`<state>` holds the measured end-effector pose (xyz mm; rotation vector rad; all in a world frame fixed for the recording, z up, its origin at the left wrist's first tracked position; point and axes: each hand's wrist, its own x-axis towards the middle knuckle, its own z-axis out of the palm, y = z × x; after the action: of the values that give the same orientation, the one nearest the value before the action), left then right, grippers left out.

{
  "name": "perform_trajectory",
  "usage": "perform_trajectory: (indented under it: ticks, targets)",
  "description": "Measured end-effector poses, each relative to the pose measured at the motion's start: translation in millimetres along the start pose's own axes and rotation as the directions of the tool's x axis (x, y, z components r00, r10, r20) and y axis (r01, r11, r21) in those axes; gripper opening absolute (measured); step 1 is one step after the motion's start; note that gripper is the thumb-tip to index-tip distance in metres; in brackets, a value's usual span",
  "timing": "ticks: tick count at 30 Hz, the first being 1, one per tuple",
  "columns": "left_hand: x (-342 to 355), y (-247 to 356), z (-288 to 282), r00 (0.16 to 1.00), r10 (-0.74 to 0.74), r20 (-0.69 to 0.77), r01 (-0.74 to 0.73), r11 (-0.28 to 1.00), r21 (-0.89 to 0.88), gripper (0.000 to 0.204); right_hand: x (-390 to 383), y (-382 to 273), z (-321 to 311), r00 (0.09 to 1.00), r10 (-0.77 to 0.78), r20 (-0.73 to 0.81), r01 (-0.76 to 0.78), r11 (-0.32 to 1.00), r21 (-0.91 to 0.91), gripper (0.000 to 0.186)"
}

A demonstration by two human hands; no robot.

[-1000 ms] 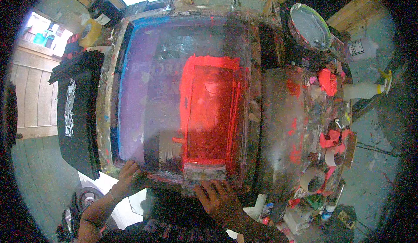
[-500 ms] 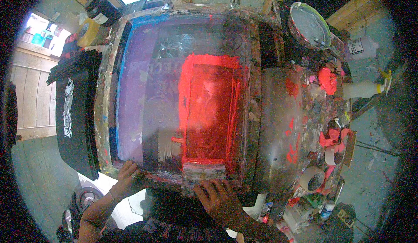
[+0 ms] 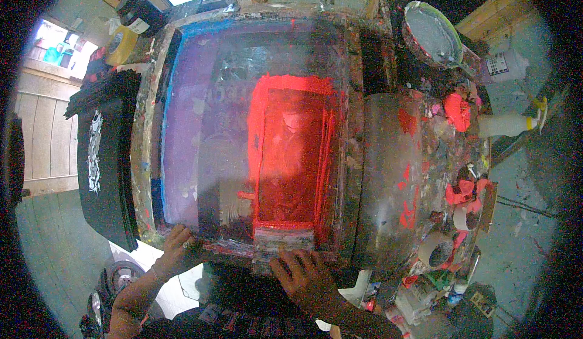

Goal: The person performs screen printing on black t-shirts using a red ink screen and squeegee. They align the screen, pull ink across the mesh, lift the screen to reveal the printed design, and place the finished shirt aside. The process is repeated for multiple shirts.

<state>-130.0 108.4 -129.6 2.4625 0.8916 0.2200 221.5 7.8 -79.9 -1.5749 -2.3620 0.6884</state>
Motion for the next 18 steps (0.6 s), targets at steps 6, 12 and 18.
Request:
perform_trajectory:
  ticks: [6, 12, 18]
  targets:
    - [-0.8, 0.0, 0.7, 1.000, 0.000, -0.010, 0.000, 1.000, -0.002, 0.045, 0.0, -0.1, -0.3, 1.000, 0.000, 0.005, 0.000, 1.000, 0.000, 0.058]
    - [1.4, 0.7, -0.2, 1.000, 0.013, -0.025, -0.012, 1.000, 0.013, 0.044, -0.6, -0.4, 2.1, 1.000, 0.001, -0.005, -0.001, 1.000, -0.003, 0.058]
    - [-1.4, -1.8, 1.2, 1.000, 0.018, -0.022, -0.017, 1.000, 0.014, 0.044, -1.5, 0.5, 2.2, 1.000, 0.007, 0.002, -0.007, 1.000, 0.021, 0.058]
